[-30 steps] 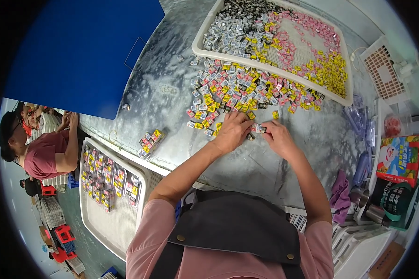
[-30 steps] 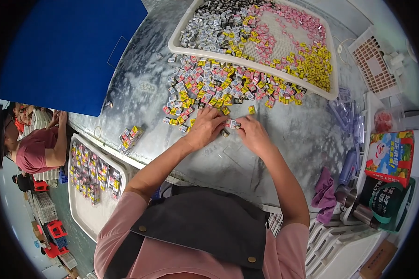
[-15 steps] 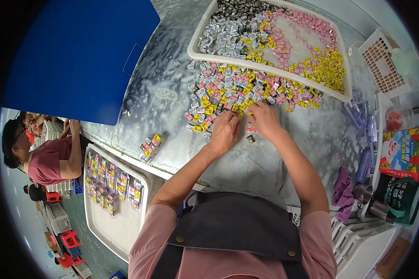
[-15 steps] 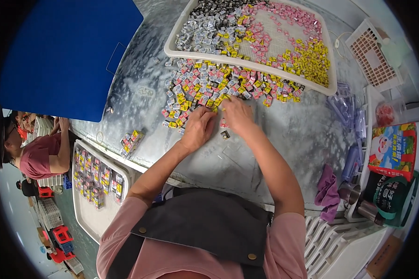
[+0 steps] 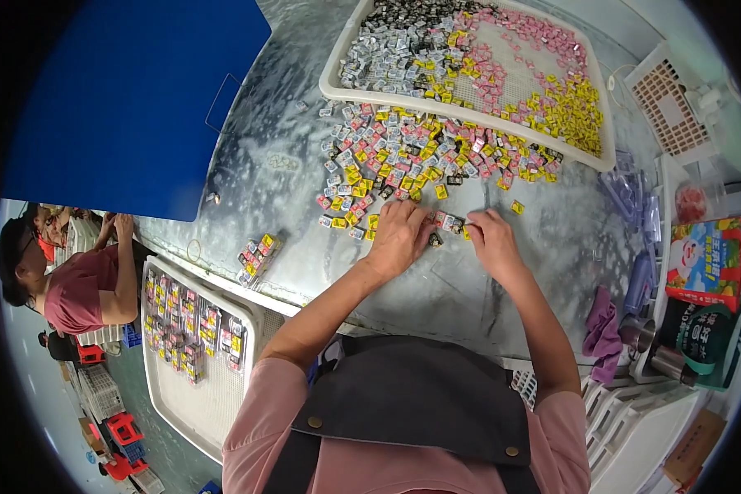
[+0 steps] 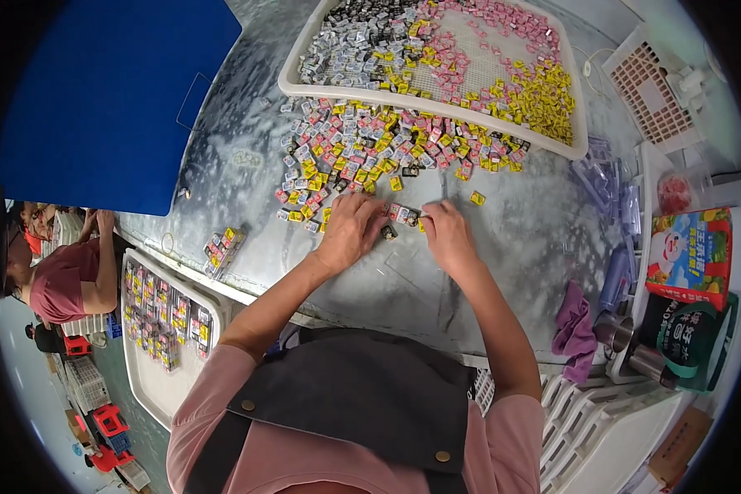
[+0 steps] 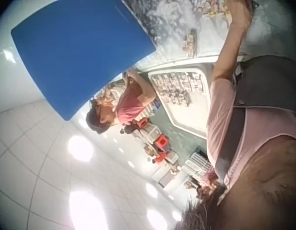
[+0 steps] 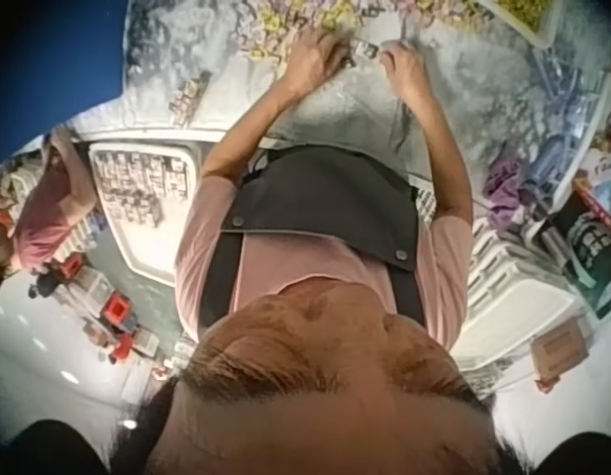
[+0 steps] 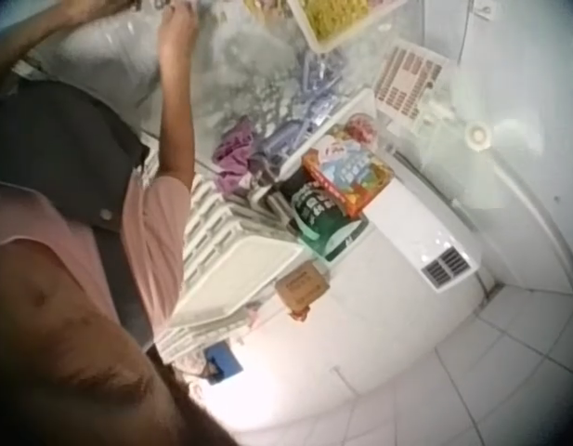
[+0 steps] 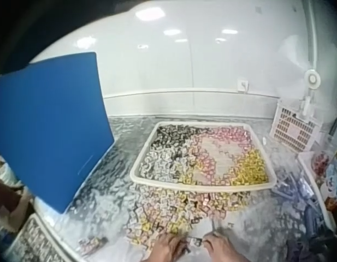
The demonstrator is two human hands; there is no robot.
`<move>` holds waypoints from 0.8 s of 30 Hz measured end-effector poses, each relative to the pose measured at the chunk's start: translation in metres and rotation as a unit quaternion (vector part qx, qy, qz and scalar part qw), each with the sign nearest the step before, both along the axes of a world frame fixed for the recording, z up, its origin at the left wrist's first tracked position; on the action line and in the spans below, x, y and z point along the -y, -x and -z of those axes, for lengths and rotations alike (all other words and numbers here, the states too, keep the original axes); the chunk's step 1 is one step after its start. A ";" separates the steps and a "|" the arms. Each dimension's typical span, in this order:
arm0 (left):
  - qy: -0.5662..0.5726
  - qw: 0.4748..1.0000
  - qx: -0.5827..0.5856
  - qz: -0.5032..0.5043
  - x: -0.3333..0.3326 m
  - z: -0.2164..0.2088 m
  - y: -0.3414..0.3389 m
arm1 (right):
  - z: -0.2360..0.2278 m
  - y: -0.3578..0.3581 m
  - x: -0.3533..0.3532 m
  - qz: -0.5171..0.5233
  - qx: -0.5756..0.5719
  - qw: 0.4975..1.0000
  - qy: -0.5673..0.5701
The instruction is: Arranging small colorful toy blocks into specific patterns and placing them into clear plastic bags for packaging.
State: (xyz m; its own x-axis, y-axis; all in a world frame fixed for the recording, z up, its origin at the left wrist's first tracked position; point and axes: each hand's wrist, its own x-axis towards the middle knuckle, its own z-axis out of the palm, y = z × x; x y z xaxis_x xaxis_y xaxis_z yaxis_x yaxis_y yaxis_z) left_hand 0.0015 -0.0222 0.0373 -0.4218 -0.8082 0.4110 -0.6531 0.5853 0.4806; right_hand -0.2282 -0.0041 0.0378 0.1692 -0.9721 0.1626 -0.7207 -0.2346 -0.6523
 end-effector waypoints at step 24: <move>0.021 0.999 0.028 0.011 0.005 0.003 -0.021 | -0.020 -0.005 -0.004 -0.002 -0.028 0.992 -0.122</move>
